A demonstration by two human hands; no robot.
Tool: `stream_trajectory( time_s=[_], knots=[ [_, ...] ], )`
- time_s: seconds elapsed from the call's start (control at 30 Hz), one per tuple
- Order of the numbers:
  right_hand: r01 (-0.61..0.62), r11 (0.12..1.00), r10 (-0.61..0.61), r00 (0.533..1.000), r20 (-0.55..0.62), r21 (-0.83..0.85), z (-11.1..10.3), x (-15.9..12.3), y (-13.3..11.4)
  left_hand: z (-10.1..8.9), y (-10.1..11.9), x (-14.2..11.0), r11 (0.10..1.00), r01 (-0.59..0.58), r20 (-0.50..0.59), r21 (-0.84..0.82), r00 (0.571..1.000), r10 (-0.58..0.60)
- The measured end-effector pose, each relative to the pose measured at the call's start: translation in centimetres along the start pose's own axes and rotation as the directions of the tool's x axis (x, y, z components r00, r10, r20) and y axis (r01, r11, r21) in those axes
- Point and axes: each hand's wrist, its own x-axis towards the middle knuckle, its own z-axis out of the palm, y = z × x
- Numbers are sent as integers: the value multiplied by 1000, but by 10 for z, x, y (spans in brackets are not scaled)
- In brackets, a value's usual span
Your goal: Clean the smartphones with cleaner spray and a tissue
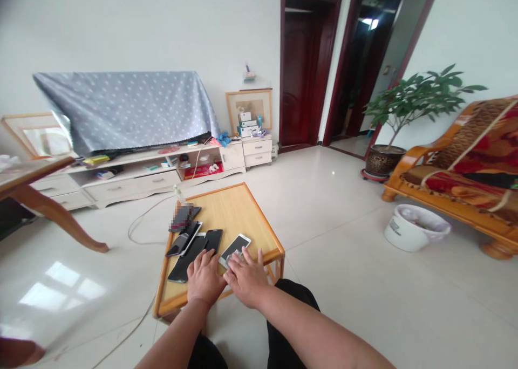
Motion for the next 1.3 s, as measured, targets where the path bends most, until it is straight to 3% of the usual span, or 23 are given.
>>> stream_trajectory(
  time_s=[0.07,0.17,0.23,0.4,0.6,0.8,0.97,1.13,1.3],
  knots=[
    [-6,1000,6,1000,-2,-6,-4,0,3,-2,3,-1,1000,4,-7,8,1000,-4],
    [-184,982,181,982,-59,-49,-12,3,9,-8,8,-2,1000,15,-24,26,1000,-15],
    [-229,972,224,971,-82,-54,-15,0,9,-10,10,-3,999,14,-18,35,1000,-13],
    [25,1000,-25,998,-58,-4,-11,-11,1,-11,9,-4,998,-10,-4,61,1000,10],
    [-219,975,215,969,-119,-21,-23,2,8,-10,10,-4,997,-9,-48,81,999,13],
    [17,1000,-16,998,-62,22,-12,-6,-5,-6,6,-2,996,-42,-19,81,999,44],
    [-186,983,184,973,-137,-3,-15,1,2,-2,5,-1,996,-33,-54,77,998,37],
    [46,998,-45,998,-45,36,-7,2,-2,3,-1,2,997,-49,2,57,999,49],
    [-70,997,71,994,-87,13,-15,4,6,3,-3,3,998,-45,-32,34,998,46]
  ],
)
